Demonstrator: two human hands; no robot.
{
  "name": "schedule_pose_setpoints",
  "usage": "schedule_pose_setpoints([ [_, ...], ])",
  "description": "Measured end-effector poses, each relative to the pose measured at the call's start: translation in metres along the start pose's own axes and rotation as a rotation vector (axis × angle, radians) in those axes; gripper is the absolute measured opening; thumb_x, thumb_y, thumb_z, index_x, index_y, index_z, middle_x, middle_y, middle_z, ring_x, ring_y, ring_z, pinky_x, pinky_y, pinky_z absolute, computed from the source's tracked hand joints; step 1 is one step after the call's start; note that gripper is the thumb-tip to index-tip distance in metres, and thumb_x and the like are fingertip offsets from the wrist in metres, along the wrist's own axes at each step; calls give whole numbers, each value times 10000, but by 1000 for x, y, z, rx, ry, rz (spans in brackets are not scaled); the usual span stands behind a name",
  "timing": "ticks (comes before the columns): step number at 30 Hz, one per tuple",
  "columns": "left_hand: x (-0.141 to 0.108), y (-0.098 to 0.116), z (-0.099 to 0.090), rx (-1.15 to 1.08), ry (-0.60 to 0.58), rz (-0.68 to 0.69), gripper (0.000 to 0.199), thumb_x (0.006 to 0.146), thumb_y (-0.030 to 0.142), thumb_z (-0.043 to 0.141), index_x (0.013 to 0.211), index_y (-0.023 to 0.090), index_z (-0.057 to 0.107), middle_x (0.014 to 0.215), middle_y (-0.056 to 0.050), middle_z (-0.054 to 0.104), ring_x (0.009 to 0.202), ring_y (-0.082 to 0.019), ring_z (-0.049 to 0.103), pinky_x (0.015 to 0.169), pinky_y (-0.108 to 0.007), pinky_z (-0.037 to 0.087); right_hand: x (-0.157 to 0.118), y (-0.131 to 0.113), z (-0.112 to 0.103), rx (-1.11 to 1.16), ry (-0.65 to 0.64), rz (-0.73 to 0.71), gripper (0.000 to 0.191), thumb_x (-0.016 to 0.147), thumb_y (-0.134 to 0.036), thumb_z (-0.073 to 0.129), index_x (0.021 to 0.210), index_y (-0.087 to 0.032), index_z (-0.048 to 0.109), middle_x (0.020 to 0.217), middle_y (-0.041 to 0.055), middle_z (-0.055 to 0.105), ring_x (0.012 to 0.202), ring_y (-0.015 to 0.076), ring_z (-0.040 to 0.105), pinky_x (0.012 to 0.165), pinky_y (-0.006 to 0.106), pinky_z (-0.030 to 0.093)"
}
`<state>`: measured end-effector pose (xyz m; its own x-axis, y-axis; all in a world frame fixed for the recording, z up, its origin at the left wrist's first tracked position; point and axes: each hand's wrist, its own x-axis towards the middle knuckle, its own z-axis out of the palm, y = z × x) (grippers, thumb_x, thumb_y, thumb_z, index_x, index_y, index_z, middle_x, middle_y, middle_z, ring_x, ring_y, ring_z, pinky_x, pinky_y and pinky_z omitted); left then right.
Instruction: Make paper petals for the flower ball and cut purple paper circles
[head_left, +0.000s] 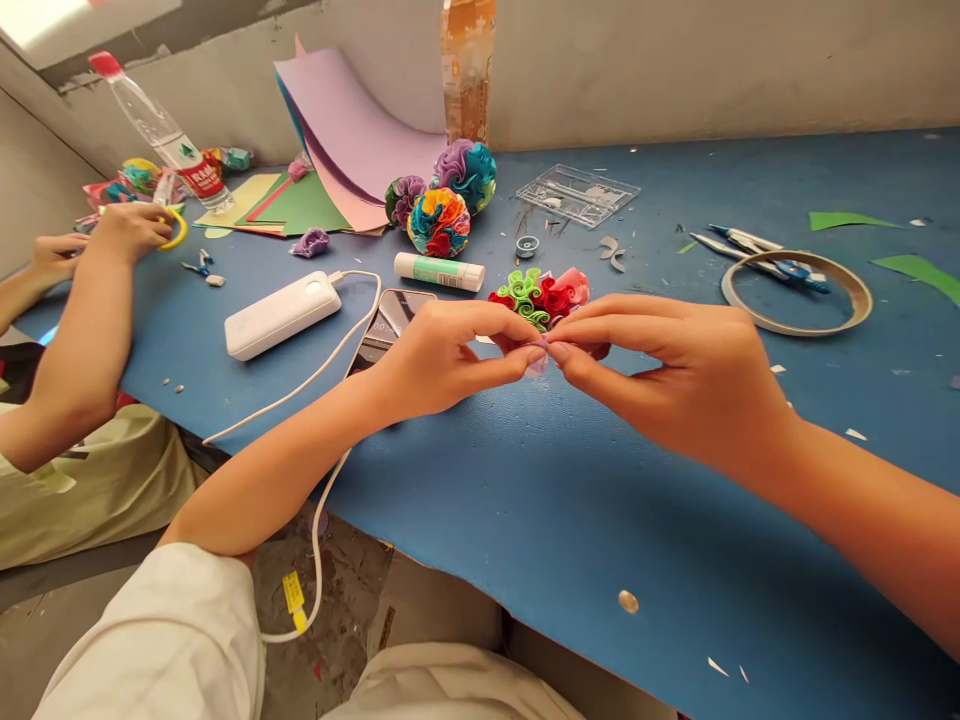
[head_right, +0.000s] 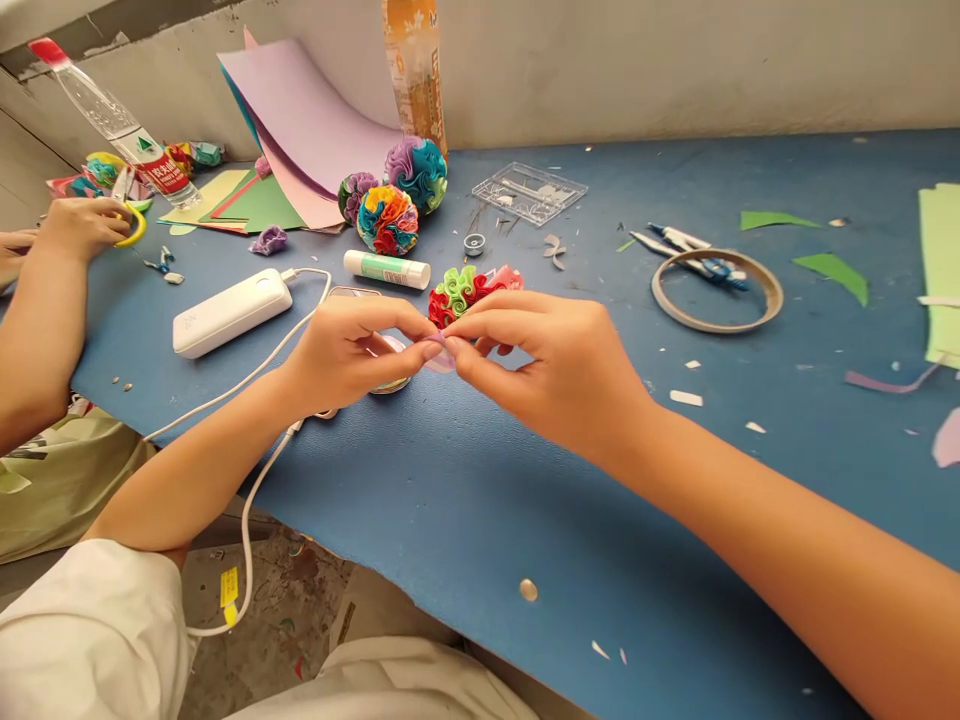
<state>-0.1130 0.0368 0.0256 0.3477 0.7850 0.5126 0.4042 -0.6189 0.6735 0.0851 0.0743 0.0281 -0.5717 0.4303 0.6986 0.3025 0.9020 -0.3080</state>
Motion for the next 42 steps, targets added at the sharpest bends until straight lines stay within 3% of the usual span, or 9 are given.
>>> schedule_pose_setpoints([
  [3, 0, 2, -1, -25, -3, -5, 115, 846, 235, 640, 826, 149, 714, 739, 1, 713, 656, -76, 653, 439, -95, 460, 1, 3, -3, -18, -34, -61, 107, 873, -235, 608, 808, -259, 688, 792, -19, 724, 639, 116, 650, 591, 239, 529],
  [8, -1, 1, -2, -88, -37, -28, 131, 875, 280, 627, 869, 177, 708, 811, -2, 723, 694, -94, 674, 519, -137, 547, 2, 2, -6, -9, -27, -92, 116, 887, -213, 597, 808, -264, 664, 802, -25, 717, 646, 106, 644, 665, 243, 541],
  [14, -1, -1, -2, -181, -52, -43, 117, 887, 280, 621, 887, 187, 692, 814, 7, 714, 727, -96, 680, 497, -131, 542, 2, 2, -4, -5, -19, -104, 119, 896, -188, 578, 816, -253, 635, 796, -31, 693, 641, 98, 624, 639, 236, 532],
  [20, -1, 0, 0, -212, -29, -74, 207, 889, 376, 612, 877, 182, 680, 807, 6, 698, 713, -91, 669, 533, -155, 575, 1, -3, -2, 38, -8, 31, 126, 888, -186, 561, 795, -253, 613, 759, -26, 665, 632, 113, 611, 570, 255, 503],
  [27, 0, -2, 1, -185, 63, -111, 183, 859, 352, 652, 846, 174, 689, 762, 9, 686, 628, -67, 619, 506, -147, 569, 1, -11, -1, 159, 80, 249, 124, 823, -153, 582, 728, -230, 600, 712, -23, 633, 592, 106, 582, 538, 255, 502],
  [32, 0, -1, 1, -178, 36, -149, 179, 856, 356, 657, 861, 183, 703, 792, -4, 705, 672, -89, 650, 510, -156, 572, 3, -16, -1, 140, 42, 294, 27, 827, -254, 660, 802, -262, 657, 820, -16, 717, 601, 125, 627, 587, 292, 550],
  [42, 0, 0, 2, -174, 29, -147, 208, 854, 377, 658, 855, 172, 696, 791, -6, 708, 649, -82, 652, 511, -151, 563, 1, -15, 2, 194, 51, 321, 93, 837, -221, 623, 745, -236, 629, 732, -46, 688, 602, 107, 636, 580, 250, 566],
])
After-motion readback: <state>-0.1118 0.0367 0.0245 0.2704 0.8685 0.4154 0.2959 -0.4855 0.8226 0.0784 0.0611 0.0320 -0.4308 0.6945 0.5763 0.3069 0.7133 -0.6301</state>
